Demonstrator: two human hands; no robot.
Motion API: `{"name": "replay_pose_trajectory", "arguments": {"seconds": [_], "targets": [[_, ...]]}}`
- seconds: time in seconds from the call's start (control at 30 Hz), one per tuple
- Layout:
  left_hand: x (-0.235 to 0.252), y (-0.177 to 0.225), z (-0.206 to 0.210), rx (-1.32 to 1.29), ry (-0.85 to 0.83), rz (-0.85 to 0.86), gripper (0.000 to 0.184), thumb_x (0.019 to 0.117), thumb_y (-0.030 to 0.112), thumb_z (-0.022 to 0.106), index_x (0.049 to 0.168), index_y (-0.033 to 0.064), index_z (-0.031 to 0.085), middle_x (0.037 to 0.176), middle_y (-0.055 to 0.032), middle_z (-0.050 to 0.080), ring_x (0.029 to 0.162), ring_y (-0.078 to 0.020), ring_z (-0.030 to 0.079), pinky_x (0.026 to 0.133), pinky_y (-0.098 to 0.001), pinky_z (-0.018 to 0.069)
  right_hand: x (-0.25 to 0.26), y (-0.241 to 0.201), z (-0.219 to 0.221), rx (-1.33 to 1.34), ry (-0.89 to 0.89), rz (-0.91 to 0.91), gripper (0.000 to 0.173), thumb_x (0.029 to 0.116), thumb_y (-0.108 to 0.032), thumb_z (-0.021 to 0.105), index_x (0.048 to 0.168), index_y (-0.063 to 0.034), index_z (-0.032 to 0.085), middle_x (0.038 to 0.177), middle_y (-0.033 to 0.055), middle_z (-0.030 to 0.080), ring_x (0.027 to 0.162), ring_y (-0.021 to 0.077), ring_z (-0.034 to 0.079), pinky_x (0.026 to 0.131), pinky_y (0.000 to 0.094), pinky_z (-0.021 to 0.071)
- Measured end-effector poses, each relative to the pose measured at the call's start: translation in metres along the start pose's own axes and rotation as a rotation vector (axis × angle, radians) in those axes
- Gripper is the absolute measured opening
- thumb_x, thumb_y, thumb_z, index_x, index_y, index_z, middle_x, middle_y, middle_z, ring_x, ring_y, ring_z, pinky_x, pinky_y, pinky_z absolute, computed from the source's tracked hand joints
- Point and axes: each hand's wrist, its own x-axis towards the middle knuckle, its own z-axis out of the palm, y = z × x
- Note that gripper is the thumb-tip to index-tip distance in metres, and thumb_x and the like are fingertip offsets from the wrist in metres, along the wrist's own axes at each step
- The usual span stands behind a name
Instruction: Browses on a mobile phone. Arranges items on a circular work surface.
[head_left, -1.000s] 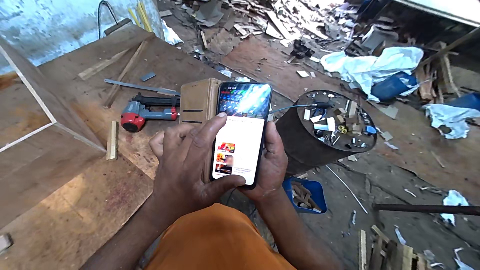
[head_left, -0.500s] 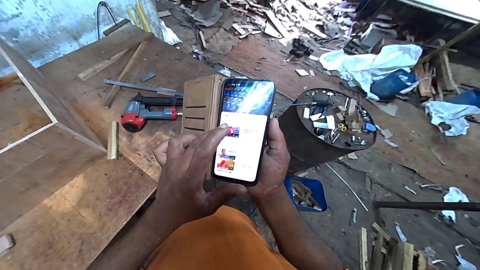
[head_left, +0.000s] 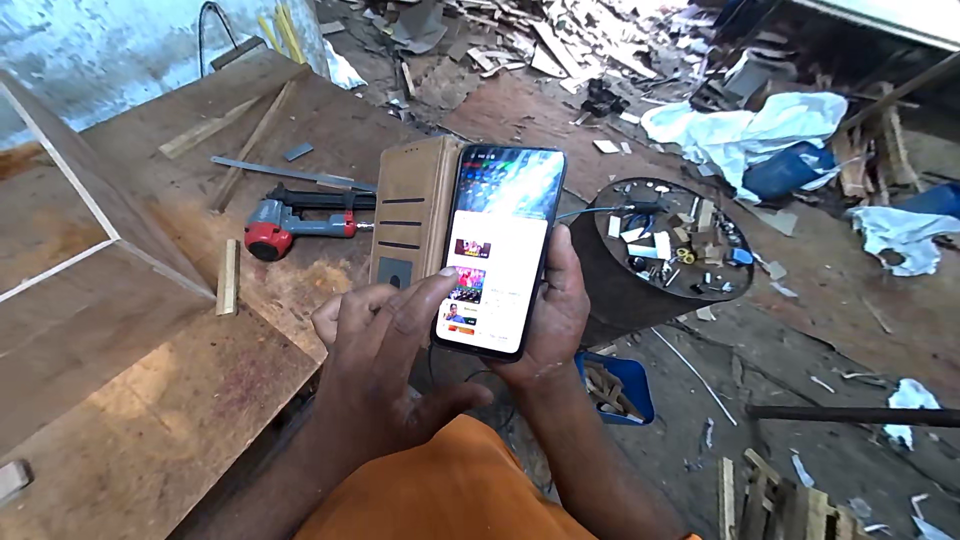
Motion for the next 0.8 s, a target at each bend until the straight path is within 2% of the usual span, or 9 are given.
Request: {"name": "replay_pose_trajectory", "arguments": {"seconds": [0.8], "targets": [[-0.0089,0.0066,-0.0023,0.015,0.015,0.005,0.09,0.0833,0.077,0.061,0.149,0.0164,0.052,0.134,0.0025,0.066,0.114,-0.016,0.053,0.098,-0.0472,0.0324,0.0,-0.0026,0.0054,-0.004,-0.024,-0.002,0.053,0.1057,-0.053,0.033,0.129,-0.0125,0.059,0.119,0.0121,0.068,0.11,0.0229,0.068,0.092,0.0452,0.0577]]}}
